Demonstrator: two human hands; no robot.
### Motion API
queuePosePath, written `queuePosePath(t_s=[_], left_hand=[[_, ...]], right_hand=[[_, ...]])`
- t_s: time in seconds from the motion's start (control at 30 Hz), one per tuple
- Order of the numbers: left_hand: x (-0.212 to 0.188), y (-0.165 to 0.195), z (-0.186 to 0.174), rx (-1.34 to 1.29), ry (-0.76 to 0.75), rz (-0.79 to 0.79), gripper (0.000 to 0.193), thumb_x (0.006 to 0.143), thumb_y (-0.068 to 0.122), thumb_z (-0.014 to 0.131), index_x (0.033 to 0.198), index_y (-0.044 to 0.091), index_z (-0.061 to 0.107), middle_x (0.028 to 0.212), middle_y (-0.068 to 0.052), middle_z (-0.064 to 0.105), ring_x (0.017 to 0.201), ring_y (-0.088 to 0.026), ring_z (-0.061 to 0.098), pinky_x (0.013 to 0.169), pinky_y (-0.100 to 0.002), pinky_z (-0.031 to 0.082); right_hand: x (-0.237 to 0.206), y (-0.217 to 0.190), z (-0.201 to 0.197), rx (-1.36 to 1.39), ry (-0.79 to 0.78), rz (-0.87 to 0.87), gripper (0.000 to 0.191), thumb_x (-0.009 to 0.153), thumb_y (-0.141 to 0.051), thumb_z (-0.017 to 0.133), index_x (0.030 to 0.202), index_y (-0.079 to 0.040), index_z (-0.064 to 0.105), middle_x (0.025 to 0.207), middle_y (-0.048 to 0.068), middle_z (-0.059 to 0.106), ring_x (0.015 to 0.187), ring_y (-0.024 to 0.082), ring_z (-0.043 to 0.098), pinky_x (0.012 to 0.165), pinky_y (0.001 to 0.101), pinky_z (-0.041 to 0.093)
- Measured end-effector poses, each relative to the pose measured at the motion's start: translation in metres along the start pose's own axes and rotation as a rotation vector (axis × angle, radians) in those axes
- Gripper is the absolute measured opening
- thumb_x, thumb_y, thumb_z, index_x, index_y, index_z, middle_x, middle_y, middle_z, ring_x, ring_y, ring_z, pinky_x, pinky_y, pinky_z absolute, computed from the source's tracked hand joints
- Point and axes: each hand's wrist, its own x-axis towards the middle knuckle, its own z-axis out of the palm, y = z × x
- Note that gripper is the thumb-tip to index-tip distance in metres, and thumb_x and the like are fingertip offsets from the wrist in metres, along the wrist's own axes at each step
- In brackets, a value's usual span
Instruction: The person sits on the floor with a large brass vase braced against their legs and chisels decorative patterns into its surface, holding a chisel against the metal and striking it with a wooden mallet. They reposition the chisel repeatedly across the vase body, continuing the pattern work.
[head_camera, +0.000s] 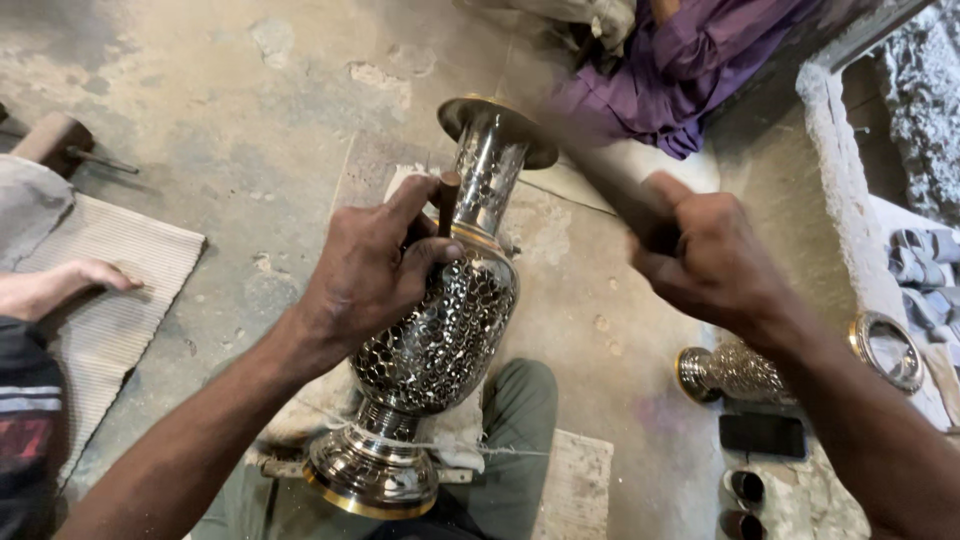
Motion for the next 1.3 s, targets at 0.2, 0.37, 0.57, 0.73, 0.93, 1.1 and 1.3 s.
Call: queuePosePath(t_s=[0.2,0.37,0.57,0.73,0.93,1.1,1.3], left_hand=[[0.002,0.001,-0.001,-0.037,-0.007,0.037,0.050,0.092,0.006,0.073,0.137,0.003,0.052,0.081,-0.015,0.074,0.068,-0.026,0.077,0.055,-0.040,0.059],[0.003,-0.001,-0.001,-0.036,-0.056,-0.016,0.050,0.092,0.007,0.070,0.139,0.004,0.052,0.079,-0.013,0.075,0.065,-0.024,0.077,0.052,-0.037,0.061],[0.003,-0.003,-0.001,-0.027,-0.054,0.027,0.050,0.091,0.007,0.072,0.137,0.003,0.054,0.084,-0.014,0.076,0.069,-0.024,0.078,0.056,-0.037,0.062],[0.003,-0.004,-0.002,-0.027,-0.066,-0.002,0.049,0.089,0.006,0.072,0.136,0.005,0.056,0.086,-0.015,0.077,0.073,-0.026,0.078,0.063,-0.040,0.062],[0.003,-0.003,-0.004,-0.053,-0.059,0.079,0.047,0.090,0.006,0.072,0.135,0.003,0.056,0.094,-0.015,0.078,0.077,-0.026,0.079,0.065,-0.039,0.063],[0.000,0.000,-0.005,-0.010,-0.056,0.018,0.047,0.089,0.009,0.075,0.132,0.003,0.058,0.084,-0.014,0.076,0.065,-0.023,0.076,0.054,-0.037,0.058],[0.000,0.000,-0.004,0.018,-0.095,0.013,0.039,0.091,0.014,0.076,0.126,0.005,0.062,0.073,-0.011,0.074,0.060,-0.020,0.074,0.050,-0.037,0.056]], right_hand=[[-0.002,-0.005,-0.001,-0.049,0.022,-0.063,0.035,0.085,-0.012,0.076,0.117,-0.005,0.064,0.069,0.016,0.057,0.060,0.028,0.057,0.055,0.0407,0.048],[0.001,-0.008,0.000,0.153,-0.021,-0.027,0.044,0.086,-0.015,0.072,0.128,-0.009,0.058,0.063,0.011,0.053,0.051,0.023,0.055,0.050,0.0382,0.045],[0.002,-0.004,0.002,0.117,0.003,-0.082,0.050,0.085,-0.015,0.071,0.133,-0.010,0.055,0.060,0.008,0.051,0.048,0.022,0.054,0.050,0.0388,0.046],[0.002,-0.001,0.001,-0.056,-0.106,-0.030,0.051,0.084,-0.013,0.070,0.134,-0.014,0.056,0.058,0.009,0.059,0.045,0.023,0.059,0.047,0.0385,0.050],[0.002,0.007,0.001,-0.163,-0.061,-0.146,0.056,0.081,-0.010,0.069,0.135,-0.011,0.056,0.065,0.008,0.065,0.051,0.021,0.063,0.050,0.0357,0.053],[-0.001,0.006,0.002,-0.214,-0.003,-0.166,0.049,0.089,-0.013,0.071,0.136,-0.011,0.057,0.074,0.008,0.068,0.049,0.017,0.062,0.043,0.0316,0.051],[-0.008,0.003,0.005,-0.282,-0.056,-0.077,0.040,0.091,-0.020,0.073,0.129,-0.019,0.061,0.064,0.006,0.064,0.047,0.019,0.060,0.045,0.0336,0.050]])
